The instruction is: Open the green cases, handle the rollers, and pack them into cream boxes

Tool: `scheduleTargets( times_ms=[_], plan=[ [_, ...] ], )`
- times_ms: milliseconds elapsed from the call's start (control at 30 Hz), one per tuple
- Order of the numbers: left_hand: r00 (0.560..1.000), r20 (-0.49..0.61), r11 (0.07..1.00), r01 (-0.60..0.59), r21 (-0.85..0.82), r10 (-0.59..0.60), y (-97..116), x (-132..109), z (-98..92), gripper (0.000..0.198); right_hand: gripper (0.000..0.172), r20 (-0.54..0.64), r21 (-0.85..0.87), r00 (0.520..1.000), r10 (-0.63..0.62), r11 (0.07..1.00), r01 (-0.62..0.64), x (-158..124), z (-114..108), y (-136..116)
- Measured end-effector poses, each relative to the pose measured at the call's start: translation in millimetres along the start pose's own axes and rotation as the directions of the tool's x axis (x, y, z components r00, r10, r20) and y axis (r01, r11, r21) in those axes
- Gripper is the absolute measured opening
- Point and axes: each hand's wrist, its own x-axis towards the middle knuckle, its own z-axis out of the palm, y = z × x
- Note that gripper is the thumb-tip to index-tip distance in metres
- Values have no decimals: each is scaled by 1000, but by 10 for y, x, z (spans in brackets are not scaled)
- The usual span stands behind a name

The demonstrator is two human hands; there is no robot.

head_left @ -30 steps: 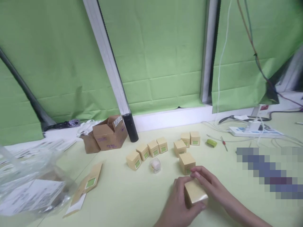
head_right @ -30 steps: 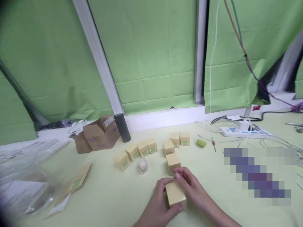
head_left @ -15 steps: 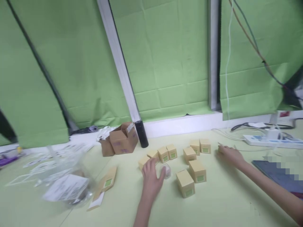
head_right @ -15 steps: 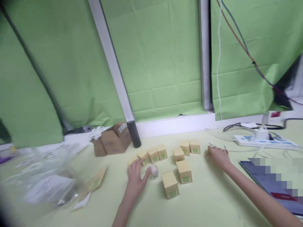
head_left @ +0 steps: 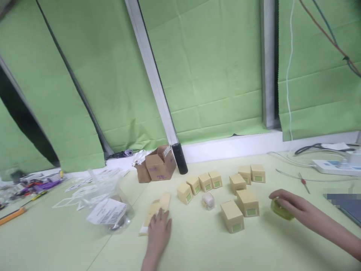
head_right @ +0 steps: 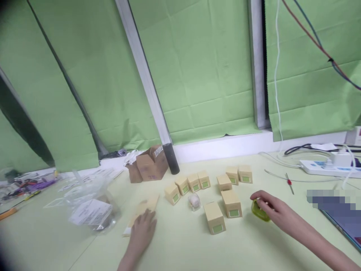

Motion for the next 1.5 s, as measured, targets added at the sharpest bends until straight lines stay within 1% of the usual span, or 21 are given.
scheduleTargets(
  times_ms=[100, 167, 300, 367, 467, 533, 567, 633, 700, 800, 867, 900, 933, 967, 1100, 1200, 1267, 1300, 1367, 1433, 1500],
  plan=[
    [991, 38, 992, -124, -26, 125, 344, -274, 48, 52, 36, 224, 144, 973, -54, 989, 22, -197, 18, -330],
    [978, 2, 975, -207, -78, 208, 619, -372, 20, 55, 31, 339, 160, 937, -80, 987, 27, -304, 34, -504],
    [954, -67, 902, -297, -313, 291, 1137, -257, -33, 71, 23, 470, 125, 858, -207, 978, 168, -404, 92, -673],
    [951, -82, 873, -305, -381, 297, 1292, -125, -16, 66, 24, 499, 136, 830, -251, 968, 211, -414, 116, -678],
    [942, -122, 845, -335, -416, 313, 1350, -7, -16, 38, 25, 488, 203, 847, -213, 971, 127, -419, 122, -667],
    [921, -165, 810, -388, -438, 352, 1327, -16, -99, 31, 28, 419, 305, 890, -181, 951, 50, -409, 116, -707],
    [892, -219, 777, -451, -438, 395, 1322, -45, -169, 33, 30, 380, 379, 911, -157, 925, 1, -395, 116, -749],
    [769, -378, 676, -636, -372, 515, 1365, -134, -344, 39, 34, 335, 565, 941, -56, 811, -152, -342, 128, -868],
    [568, -502, 557, -808, -192, 652, 1503, -248, -516, 44, 37, 365, 764, 929, 63, 550, -337, -262, 165, -996],
    [270, -494, 388, -909, 154, 827, 1827, -408, -678, 47, 30, 485, 871, 873, 45, 58, -487, -140, 262, -1106],
    [88, -445, 254, -909, 329, 891, 2027, -477, -719, 40, 24, 525, 842, 851, -30, -133, -523, -95, 322, -1102],
    [22, -423, 202, -900, 386, 906, 2100, -498, -728, 35, 22, 524, 831, 850, -47, -189, -523, -88, 341, -1083],
    [-18, -405, 170, -890, 423, 914, 2150, -511, -732, 32, 20, 519, 826, 854, -49, -229, -515, -92, 349, -1060],
    [-32, -393, 160, -881, 446, 919, 2179, -517, -734, 32, 19, 516, 823, 856, -41, -256, -508, -103, 348, -1035],
    [-17, -376, 179, -859, 480, 927, 2172, -510, -713, 38, 17, 558, 793, 830, -4, -293, -534, -172, 298, -967],
    [-84, -392, 141, -848, 511, 916, 2176, -503, -684, 37, 17, 566, 780, 824, -23, -309, -544, -198, 291, -944],
    [-78, -405, 141, -864, 483, 911, 2191, -503, -691, 41, 17, 556, 793, 831, -12, -291, -535, -207, 305, -925],
    [-37, -416, 165, -884, 438, 909, 2191, -505, -709, 45, 18, 560, 798, 829, 5, -270, -538, -213, 310, -913],
    [115, -454, 265, -922, 282, 883, 2154, -522, -759, 51, 18, 569, 808, 821, 44, -220, -547, -234, 297, -886],
    [315, -499, 388, -920, 48, 807, 2054, -567, -788, 50, 16, 555, 827, 828, 76, -165, -538, -267, 246, -861],
    [529, -505, 480, -845, -237, 682, 1902, -650, -735, 46, 20, 522, 853, 845, 117, -59, -518, -307, 160, -836]
  ],
)
